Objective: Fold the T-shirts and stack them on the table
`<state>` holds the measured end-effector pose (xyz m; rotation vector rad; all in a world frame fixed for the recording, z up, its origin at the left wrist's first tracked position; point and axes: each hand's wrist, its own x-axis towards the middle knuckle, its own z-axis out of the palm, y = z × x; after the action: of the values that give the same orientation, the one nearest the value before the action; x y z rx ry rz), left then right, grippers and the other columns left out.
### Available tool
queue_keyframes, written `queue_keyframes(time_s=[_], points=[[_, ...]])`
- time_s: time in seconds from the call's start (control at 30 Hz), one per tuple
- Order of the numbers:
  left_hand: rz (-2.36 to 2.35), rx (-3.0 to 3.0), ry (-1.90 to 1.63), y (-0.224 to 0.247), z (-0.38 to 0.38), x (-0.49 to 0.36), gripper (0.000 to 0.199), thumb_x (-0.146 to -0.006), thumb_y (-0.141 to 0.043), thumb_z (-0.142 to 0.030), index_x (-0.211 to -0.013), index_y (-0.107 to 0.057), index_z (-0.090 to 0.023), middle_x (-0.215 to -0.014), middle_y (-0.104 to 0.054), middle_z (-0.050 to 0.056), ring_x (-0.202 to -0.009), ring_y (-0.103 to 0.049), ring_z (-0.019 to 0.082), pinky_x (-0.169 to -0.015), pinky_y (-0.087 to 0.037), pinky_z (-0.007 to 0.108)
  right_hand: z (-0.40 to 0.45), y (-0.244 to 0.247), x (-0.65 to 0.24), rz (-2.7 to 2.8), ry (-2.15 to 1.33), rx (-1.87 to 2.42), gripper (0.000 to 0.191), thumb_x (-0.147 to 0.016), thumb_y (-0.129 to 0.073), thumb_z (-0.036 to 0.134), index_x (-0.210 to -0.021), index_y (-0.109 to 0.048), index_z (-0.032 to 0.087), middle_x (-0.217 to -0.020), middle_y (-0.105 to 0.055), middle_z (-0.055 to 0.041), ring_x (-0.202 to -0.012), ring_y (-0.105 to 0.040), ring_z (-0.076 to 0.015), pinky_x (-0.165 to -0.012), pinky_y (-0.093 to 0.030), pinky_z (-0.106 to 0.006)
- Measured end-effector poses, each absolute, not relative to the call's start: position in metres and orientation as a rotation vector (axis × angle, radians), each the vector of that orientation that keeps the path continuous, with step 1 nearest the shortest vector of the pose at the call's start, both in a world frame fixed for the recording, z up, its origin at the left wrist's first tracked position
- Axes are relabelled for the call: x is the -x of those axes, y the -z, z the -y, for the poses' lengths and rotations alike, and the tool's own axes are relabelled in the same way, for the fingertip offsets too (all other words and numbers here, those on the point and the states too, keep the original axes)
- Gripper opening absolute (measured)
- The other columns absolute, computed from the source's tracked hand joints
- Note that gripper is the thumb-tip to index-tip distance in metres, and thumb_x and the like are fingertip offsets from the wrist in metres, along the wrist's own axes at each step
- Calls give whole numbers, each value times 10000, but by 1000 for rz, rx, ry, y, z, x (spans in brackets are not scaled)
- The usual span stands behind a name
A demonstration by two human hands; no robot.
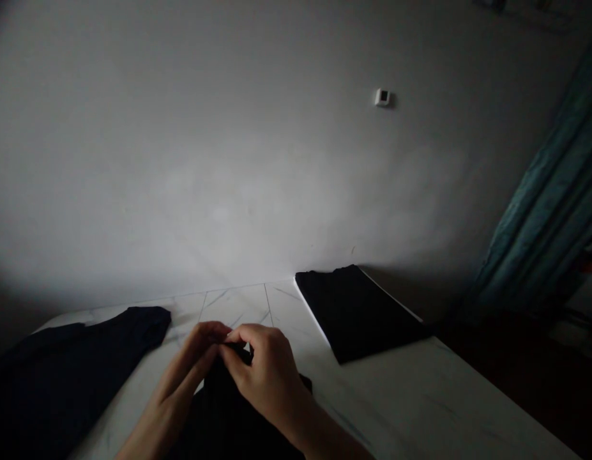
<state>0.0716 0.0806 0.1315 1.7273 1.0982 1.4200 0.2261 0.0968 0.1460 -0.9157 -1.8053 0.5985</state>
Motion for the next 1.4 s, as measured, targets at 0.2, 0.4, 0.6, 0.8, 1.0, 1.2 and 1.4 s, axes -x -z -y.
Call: queue_keyframes(time_s=[0.2,0.4,0.6,0.8,1.0,1.2,1.4], points=[[-1074,-1778,-1301,-136,-84,-69,251,-908,-524,-491,-1000,-590,-266,-851,-649,-11,-830,-630,168,-695,-500,230,-92,-154,-230,1825,-745,821,82,-850,-644,271,-809,-674,206,-783,-694,-6,-728,-629,-149,-668,-451,-252],[-1152,-1734,-1250,-135,-95,-54,372,-826,-620,-543,-1065,-609,-258,-713,-464,-58,-579,-474,94,-514,-346,189,-99,-153,-242,1651,-993,544,110,-920,-526,301,-1018,-518,251,-982,-552,-4,-580,-417,-86,-530,-343,-243],[-1032,-1793,-1071,-130,-95,-66,350,-726,-724,-511,-950,-661,-249,-818,-544,-36,-567,-442,75,-515,-338,192,-108,-148,-243,1695,-1006,269,70,-920,-500,216,-971,-471,255,-992,-482,-20,-799,-481,-136,-675,-403,-272],[-1149,-1923,-1190,-148,-89,-60,181,-799,-650,-396,-807,-674,-217,-808,-631,6,-603,-549,116,-537,-440,212,-103,-157,-252,1867,-647,382,247,-844,-560,94,-1022,-503,257,-1004,-521,-34,-921,-530,-175,-764,-457,-308],[-1094,-2219,-1479,-152,-87,-52,113,-813,-631,-206,-824,-721,-274,-771,-668,-23,-682,-645,112,-600,-505,164,-101,-159,-255,1951,-338,557,270,-889,-650,156,-1130,-586,260,-1032,-601,-39,-967,-587,-176,-810,-515,-305],[-1145,-2487,-1593,-143,-88,-53,222,-863,-552,-153,-917,-717,-292,-820,-679,-25,-672,-677,80,-604,-507,120,-99,-156,-250,1961,-336,624,135,-930,-587,137,-971,-666,239,-889,-604,-14,-826,-625,-142,-746,-536,-263],[-1482,-2650,-1228,-153,-122,-12,228,-901,-535,-396,-869,-709,-250,-768,-724,-3,-600,-674,125,-579,-507,180,-137,-160,-269,1889,-158,638,113,-936,-579,188,-865,-661,219,-826,-621,-14,-773,-621,-144,-712,-518,-269]])
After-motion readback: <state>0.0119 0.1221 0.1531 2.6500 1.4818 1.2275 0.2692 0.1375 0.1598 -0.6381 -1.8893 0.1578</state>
